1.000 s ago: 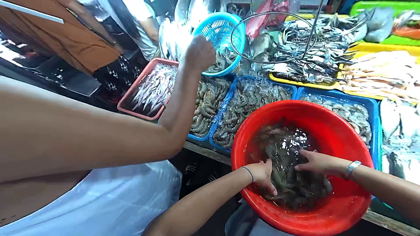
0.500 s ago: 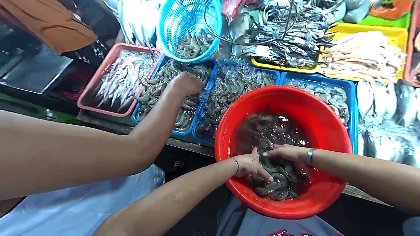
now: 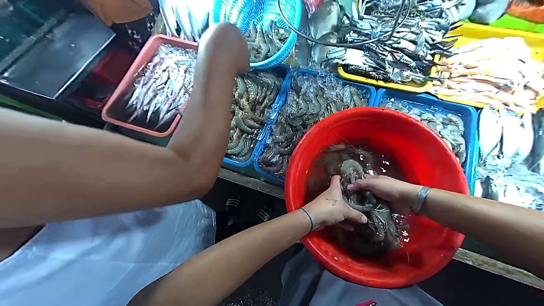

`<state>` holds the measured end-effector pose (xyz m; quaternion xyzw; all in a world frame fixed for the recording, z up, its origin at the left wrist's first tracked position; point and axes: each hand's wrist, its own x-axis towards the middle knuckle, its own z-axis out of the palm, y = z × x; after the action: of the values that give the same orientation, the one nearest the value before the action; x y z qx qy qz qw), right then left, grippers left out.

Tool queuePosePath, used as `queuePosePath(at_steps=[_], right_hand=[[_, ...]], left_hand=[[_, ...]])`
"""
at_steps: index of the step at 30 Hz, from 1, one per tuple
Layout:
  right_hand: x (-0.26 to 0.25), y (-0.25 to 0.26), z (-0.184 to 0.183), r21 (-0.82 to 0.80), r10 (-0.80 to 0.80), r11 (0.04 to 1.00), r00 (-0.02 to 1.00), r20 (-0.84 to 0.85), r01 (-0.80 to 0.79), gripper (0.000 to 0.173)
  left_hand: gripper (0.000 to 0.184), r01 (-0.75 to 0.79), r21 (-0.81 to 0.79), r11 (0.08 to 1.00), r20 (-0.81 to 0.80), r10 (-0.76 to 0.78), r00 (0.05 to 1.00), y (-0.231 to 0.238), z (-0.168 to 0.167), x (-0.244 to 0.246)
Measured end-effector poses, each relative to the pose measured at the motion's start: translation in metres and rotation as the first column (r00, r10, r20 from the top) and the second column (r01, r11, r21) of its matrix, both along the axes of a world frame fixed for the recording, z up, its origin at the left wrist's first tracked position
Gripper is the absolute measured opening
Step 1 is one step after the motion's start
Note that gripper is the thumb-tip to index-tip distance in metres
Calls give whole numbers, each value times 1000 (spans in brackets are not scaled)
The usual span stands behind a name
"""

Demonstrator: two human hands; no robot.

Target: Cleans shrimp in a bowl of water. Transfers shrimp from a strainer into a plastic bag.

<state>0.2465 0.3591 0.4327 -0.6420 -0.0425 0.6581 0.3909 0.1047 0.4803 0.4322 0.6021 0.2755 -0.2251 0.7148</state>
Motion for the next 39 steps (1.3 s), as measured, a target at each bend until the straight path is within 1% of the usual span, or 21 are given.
queuePosePath(at_steps=[5,8,12,14,16,20,22,24,26,28,30,34,36,39], right_hand=[[11,13,39,58,2,998,997,78,-7,34],[19,19,63,64,19,998,990,138,-28,33],[28,28,96,129,68,986,965,253,-103,30],[33,36,114,153,78,980,952,297,-128,29],[37,50,135,161,93,975,942,323,-151,24],[44,85,165,142,95,975,898,430,-171,22],[48,107,172,150,111,967,871,479,-206,26],[53,131,176,192,122,947,845,520,-256,29],[60,159,175,232,120,930,833,540,-285,29],[65,190,170,262,125,917,839,529,-301,29],[73,223,157,272,142,912,858,493,-307,29],[85,284,111,239,155,926,870,469,-294,31],[87,307,82,228,184,927,891,416,-298,32],[88,336,46,187,225,933,904,363,-307,31]], left_hand=[[124,-3,110,994,105,-9,994,11,25,10],[122,-14,172,985,154,-12,988,17,44,16],[111,-89,204,975,266,32,963,24,70,21],[108,-111,277,954,307,22,951,31,88,24],[115,-118,333,936,344,-4,939,41,105,29],[115,-204,262,943,414,81,906,66,132,40],[110,-224,252,941,436,96,895,84,140,44],[109,-258,213,942,466,134,874,108,143,48],[106,-306,168,937,473,195,859,130,145,53],[104,-347,176,921,457,235,858,154,146,58],[110,-387,198,901,428,276,861,180,138,63],[116,-429,213,878,355,340,871,233,102,72],[113,-446,227,866,313,369,875,249,81,72],[118,-491,195,849,274,434,859,268,45,72]])
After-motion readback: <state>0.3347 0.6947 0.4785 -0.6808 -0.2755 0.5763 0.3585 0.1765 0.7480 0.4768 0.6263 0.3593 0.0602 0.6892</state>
